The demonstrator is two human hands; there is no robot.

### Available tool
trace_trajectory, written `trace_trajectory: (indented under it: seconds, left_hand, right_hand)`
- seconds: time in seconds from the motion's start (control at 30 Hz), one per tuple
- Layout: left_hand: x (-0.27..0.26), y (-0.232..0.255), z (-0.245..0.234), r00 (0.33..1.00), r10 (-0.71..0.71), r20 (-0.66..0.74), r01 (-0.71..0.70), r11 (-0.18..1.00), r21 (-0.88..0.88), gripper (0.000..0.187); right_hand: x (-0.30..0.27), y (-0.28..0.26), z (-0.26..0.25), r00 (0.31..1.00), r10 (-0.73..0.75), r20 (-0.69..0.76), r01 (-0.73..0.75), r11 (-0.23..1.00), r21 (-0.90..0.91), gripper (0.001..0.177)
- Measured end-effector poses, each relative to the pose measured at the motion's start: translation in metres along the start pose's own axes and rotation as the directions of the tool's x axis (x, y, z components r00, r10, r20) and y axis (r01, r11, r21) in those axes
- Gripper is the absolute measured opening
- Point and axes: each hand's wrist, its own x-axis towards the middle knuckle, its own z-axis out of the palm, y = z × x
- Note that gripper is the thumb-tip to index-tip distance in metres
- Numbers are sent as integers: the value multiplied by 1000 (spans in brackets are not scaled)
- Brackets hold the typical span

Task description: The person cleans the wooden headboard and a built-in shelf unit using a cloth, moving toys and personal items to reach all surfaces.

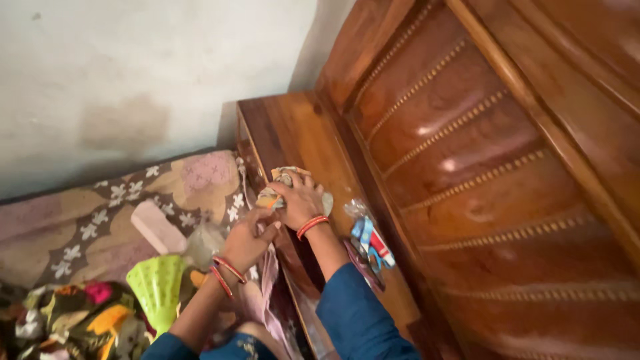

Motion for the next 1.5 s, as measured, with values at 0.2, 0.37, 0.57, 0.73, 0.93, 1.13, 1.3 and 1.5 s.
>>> trace_trajectory:
  seconds: [0.2, 0.37, 0.57, 0.73, 0.93, 1.13, 1.3, 1.5]
  left_hand:
    - [72, 31, -23, 937, 347, -51, -294, 857, 424, 62]
    - [110, 24, -14, 924, 314, 220, -379, 671, 637, 81]
    - [115, 53, -18, 907, -34, 420, -333, 554, 763, 96]
    - [117, 68, -17, 889, -163, 428, -301, 498, 813, 95]
    - [115, 71, -7, 896, -212, 390, -286, 394, 873, 92]
    - [112, 71, 3, 911, -244, 332, -219, 394, 892, 95]
    - [112, 75, 9, 911, -290, 294, -175, 372, 911, 96]
    - [113, 81, 11, 901, -314, 300, -196, 323, 926, 98]
  right_hand:
    - [110, 5, 7, 1000, -3, -23, 3, 1000, -5, 53]
    - [198, 25, 12, 996, -17, -85, 14, 999, -39, 52]
    - [254, 49, 6, 975, 195, -109, -202, 977, -65, 59]
    - [240, 64, 13, 951, 264, -159, -287, 948, -141, 56]
    - [186, 85, -6, 946, 289, -146, -310, 938, -157, 68]
    - [110, 84, -16, 947, 294, -132, -312, 939, -147, 69]
    - [53, 79, -24, 936, 340, -91, -351, 922, -162, 65]
    - [43, 67, -41, 872, 479, 98, -453, 867, -210, 59]
